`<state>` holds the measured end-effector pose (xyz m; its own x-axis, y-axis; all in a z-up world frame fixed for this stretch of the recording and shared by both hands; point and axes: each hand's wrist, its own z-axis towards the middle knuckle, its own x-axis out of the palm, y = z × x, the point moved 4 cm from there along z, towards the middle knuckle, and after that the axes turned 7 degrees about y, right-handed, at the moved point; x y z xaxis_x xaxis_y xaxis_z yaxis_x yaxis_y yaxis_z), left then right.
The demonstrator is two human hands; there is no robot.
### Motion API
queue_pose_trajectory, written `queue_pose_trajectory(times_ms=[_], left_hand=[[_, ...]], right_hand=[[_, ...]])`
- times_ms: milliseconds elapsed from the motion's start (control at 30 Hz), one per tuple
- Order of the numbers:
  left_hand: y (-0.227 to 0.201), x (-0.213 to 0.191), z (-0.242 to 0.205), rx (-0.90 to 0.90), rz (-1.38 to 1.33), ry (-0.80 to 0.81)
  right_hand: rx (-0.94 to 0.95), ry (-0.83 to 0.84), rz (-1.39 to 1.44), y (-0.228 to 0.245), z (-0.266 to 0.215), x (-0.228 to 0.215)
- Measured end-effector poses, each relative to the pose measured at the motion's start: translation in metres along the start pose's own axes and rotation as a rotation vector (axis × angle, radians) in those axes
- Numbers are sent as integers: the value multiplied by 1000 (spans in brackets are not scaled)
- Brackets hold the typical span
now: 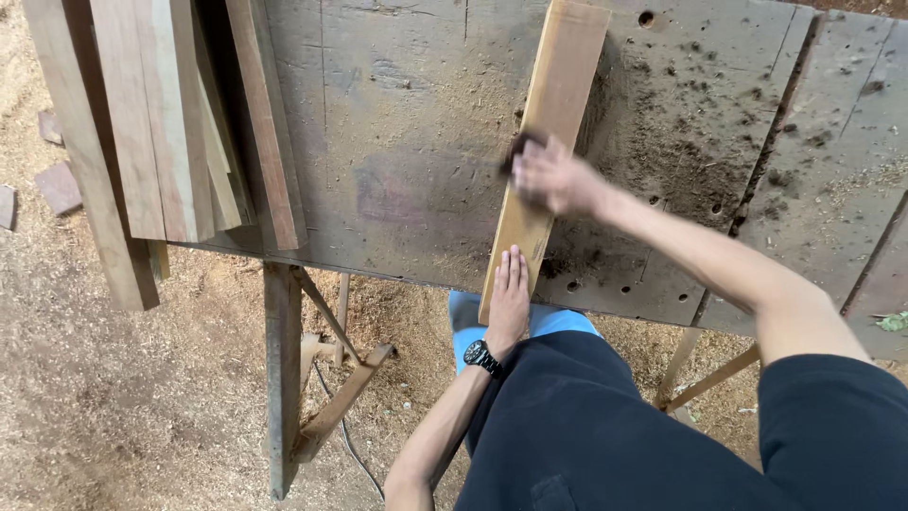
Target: The person sands the surface and edges of several wood boards by hand using a piece of sandpaper on a workbench.
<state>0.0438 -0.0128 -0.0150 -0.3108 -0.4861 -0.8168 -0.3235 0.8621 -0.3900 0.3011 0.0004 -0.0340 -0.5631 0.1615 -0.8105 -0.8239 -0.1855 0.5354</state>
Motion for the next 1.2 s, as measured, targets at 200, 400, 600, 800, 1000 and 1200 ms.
queue_pose_trajectory(times_ms=[200, 400, 600, 800, 1000, 1200], left_hand=[[3, 3, 0, 39, 23, -38], [4, -6, -3, 38, -37, 3], [3, -5, -1, 29, 44, 15], [14, -45, 26, -21, -260, 67], [35, -92, 66, 63, -461, -284], [41, -79, 52, 99, -580, -268]], right_hand=[[-345, 519, -135, 10, -30, 36], [488, 257, -120, -137, 26, -57], [593, -77, -95, -34, 14, -25], [800, -41, -26, 90, -23, 40], [800, -99, -84, 42, -30, 73], [962, -188, -64, 83, -27, 91]])
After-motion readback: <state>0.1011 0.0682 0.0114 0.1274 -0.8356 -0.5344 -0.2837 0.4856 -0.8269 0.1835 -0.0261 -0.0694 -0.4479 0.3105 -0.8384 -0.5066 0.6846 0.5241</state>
